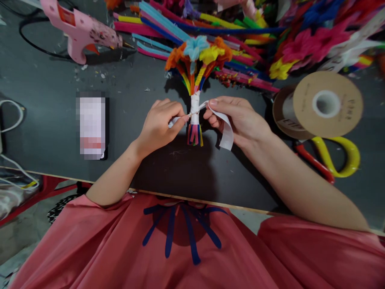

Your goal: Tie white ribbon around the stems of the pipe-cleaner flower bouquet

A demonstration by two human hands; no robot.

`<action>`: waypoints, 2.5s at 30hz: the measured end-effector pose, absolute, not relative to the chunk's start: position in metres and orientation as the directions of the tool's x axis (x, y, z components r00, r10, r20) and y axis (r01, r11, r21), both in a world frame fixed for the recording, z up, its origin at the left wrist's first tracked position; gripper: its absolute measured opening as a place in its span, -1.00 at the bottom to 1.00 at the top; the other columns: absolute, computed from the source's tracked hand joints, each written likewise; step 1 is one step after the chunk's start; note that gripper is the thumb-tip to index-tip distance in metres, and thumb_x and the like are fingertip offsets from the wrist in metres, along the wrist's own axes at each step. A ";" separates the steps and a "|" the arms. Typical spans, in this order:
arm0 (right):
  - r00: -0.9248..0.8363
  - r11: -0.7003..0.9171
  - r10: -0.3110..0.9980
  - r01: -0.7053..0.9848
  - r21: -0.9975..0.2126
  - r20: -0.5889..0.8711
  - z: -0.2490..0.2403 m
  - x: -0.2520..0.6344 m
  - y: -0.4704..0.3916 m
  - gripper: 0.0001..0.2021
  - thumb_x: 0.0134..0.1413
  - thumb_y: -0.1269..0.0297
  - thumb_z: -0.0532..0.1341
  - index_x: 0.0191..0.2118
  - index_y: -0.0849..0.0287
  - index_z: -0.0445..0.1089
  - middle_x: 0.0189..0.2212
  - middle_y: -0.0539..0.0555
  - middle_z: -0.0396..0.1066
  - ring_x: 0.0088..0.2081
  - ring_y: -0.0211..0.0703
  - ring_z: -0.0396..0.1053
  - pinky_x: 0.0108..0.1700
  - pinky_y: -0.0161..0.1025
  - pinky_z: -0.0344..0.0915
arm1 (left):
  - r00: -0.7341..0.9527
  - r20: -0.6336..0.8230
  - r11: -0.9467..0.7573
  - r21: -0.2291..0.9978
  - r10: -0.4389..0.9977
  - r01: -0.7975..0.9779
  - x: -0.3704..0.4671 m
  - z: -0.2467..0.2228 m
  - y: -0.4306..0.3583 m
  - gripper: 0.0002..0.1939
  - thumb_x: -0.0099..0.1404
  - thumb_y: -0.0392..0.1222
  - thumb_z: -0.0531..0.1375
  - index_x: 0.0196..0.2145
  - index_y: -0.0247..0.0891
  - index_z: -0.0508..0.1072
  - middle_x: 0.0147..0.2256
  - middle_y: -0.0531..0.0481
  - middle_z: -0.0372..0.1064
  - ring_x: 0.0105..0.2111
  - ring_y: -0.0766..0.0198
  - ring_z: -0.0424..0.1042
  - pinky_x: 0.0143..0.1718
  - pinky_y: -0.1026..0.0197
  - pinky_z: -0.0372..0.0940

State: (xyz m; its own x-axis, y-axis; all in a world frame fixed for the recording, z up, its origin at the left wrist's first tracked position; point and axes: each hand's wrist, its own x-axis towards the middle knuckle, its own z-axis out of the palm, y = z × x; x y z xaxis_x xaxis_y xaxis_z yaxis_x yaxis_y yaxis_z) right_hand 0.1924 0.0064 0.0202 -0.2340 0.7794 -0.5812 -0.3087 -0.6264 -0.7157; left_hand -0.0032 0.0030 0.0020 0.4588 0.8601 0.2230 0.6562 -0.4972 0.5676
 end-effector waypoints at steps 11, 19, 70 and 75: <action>-0.511 -0.716 0.661 -0.209 -0.666 -0.549 0.026 0.207 0.008 -0.86 0.06 0.34 0.28 -0.47 0.26 0.47 -0.52 0.01 0.45 -0.50 -0.39 0.42 -0.40 -0.43 0.42 | 0.402 0.241 -0.461 0.605 0.883 0.650 -0.002 0.000 0.004 -0.71 0.32 -0.08 0.09 -0.52 -0.22 0.19 -0.55 0.11 0.19 -0.46 0.36 0.20 -0.33 0.21 0.12; -0.337 -0.583 0.802 -0.255 -0.771 -0.494 0.021 0.200 0.004 -0.85 -0.02 0.22 0.35 -0.41 0.21 0.53 -0.58 -0.05 0.41 -0.58 -0.43 0.32 -0.54 -0.44 0.24 | 0.406 0.254 -0.473 0.591 0.878 0.653 -0.002 -0.001 0.004 -0.70 0.32 -0.07 0.09 -0.52 -0.23 0.21 -0.55 0.12 0.17 -0.46 0.38 0.21 -0.32 0.24 0.11; -0.233 -0.140 0.963 -0.015 -0.990 -0.133 -0.003 0.181 -0.012 -0.70 -0.17 0.04 0.40 -0.37 0.12 0.44 -0.51 -0.08 0.38 -0.51 -0.38 0.28 -0.47 -0.37 0.24 | 0.303 0.157 -0.299 0.806 0.940 0.510 0.008 0.005 -0.003 -0.81 0.23 -0.10 0.21 -0.47 -0.22 0.35 -0.47 0.09 0.31 -0.45 0.44 0.29 -0.39 0.30 0.24; -0.165 -0.063 0.984 0.011 -0.998 -0.064 -0.005 0.183 -0.010 -0.71 -0.17 0.04 0.40 -0.43 0.15 0.43 -0.52 -0.08 0.37 -0.49 -0.37 0.28 -0.46 -0.36 0.22 | 0.324 0.094 -0.265 0.800 0.941 0.538 0.004 0.008 -0.004 -0.82 0.28 -0.04 0.14 -0.31 -0.19 0.35 -0.48 0.13 0.31 -0.51 0.48 0.27 -0.46 0.32 0.18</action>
State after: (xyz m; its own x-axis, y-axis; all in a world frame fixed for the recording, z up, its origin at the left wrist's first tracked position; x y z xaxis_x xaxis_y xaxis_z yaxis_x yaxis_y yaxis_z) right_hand 0.1825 -0.0100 -0.0048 -0.1653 0.9842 -0.0636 0.0112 -0.0627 -0.9980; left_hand 0.0035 -0.0041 0.0076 0.3238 0.9414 0.0943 0.5378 -0.2651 0.8003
